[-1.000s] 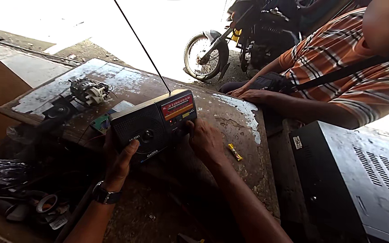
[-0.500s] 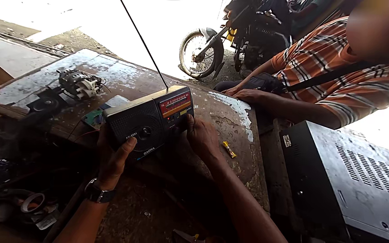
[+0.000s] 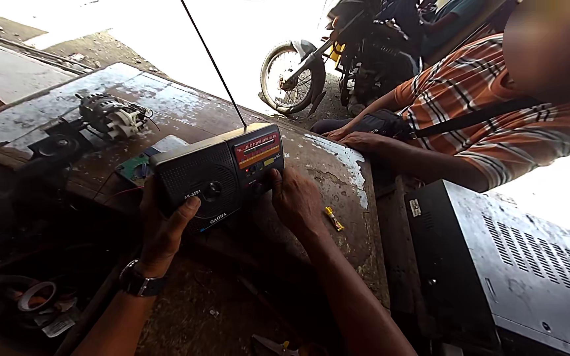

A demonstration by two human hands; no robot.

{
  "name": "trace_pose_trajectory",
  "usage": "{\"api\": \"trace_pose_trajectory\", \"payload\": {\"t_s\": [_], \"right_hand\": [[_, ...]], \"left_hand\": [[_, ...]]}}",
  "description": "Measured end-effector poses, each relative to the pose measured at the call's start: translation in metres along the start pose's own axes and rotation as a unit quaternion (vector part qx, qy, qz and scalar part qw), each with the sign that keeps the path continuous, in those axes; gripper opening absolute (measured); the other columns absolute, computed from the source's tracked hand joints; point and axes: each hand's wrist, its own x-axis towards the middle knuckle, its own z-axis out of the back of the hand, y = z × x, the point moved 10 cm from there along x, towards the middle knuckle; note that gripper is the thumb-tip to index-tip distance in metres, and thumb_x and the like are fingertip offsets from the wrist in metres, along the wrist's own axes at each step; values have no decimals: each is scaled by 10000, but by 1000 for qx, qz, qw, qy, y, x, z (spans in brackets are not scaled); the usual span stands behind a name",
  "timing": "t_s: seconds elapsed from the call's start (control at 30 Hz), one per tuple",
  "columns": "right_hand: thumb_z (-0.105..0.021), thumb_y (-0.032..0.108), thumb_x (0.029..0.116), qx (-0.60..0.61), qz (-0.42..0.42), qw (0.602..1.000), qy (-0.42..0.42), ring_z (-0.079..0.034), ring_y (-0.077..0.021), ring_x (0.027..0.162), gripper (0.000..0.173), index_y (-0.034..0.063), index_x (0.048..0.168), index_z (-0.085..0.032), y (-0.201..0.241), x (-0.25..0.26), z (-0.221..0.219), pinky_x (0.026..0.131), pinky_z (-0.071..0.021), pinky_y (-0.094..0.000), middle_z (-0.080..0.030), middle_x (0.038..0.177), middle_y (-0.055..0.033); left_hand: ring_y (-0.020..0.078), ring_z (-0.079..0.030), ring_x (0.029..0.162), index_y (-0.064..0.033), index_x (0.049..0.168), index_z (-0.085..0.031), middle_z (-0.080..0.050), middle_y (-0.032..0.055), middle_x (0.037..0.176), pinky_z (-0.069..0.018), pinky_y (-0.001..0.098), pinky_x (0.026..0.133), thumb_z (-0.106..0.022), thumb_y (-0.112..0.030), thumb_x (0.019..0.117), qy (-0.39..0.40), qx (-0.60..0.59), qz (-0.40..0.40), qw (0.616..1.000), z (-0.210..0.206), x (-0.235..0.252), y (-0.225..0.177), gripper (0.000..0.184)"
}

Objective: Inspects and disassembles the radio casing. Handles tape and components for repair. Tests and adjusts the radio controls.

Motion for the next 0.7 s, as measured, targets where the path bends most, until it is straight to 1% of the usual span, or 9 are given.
{"api": "trace_pose_trajectory", "payload": {"t_s": [0.1,0.17,0.33,0.47,0.6,0.7], "right_hand": [[-281,448,1112,-5,-5,1000,7,-636,-255,638,542,91,837,-582,0,0,-1,540,-478,-447,-574,681,-69],[-302,452,1110,-3,-3,1000,5,-642,-259,658,527,86,858,-585,0,0,-2,548,-487,-447,-581,701,-74],[-405,430,1100,19,11,1000,10,-648,-274,813,424,69,979,-590,1,0,-4,664,-535,-443,-585,847,-99],[-472,390,1087,35,27,999,2,-652,-288,898,359,61,1048,-610,1,1,-3,724,-553,-447,-603,917,-113],[-515,353,1074,41,36,998,12,-627,-300,917,312,55,1077,-612,1,1,-4,746,-546,-448,-576,939,-121],[-507,355,1077,47,46,998,12,-627,-293,915,309,64,1068,-611,1,2,-3,750,-544,-444,-582,935,-111]], "left_hand": [[151,-665,1118,-132,1440,-453,-648,28,1243,-589,355,943,-799,-432,824,1,-2,2,1000,0,0,0,768],[150,-666,1117,-135,1441,-453,-651,27,1238,-591,353,938,-800,-430,820,0,-2,4,1000,0,0,0,771],[157,-665,1117,-131,1450,-444,-644,36,1246,-591,357,936,-787,-419,832,7,-5,7,1000,-1,1,-1,764],[147,-665,1107,-132,1437,-445,-645,26,1232,-589,343,929,-787,-414,832,9,-8,3,1000,-2,1,-1,750],[148,-665,1106,-130,1429,-444,-644,27,1226,-590,346,927,-788,-418,830,11,-11,-3,1000,-3,1,-3,748],[141,-663,1109,-132,1429,-444,-644,22,1225,-585,337,934,-787,-430,827,10,-6,-1,1000,-2,1,-3,755]]}}
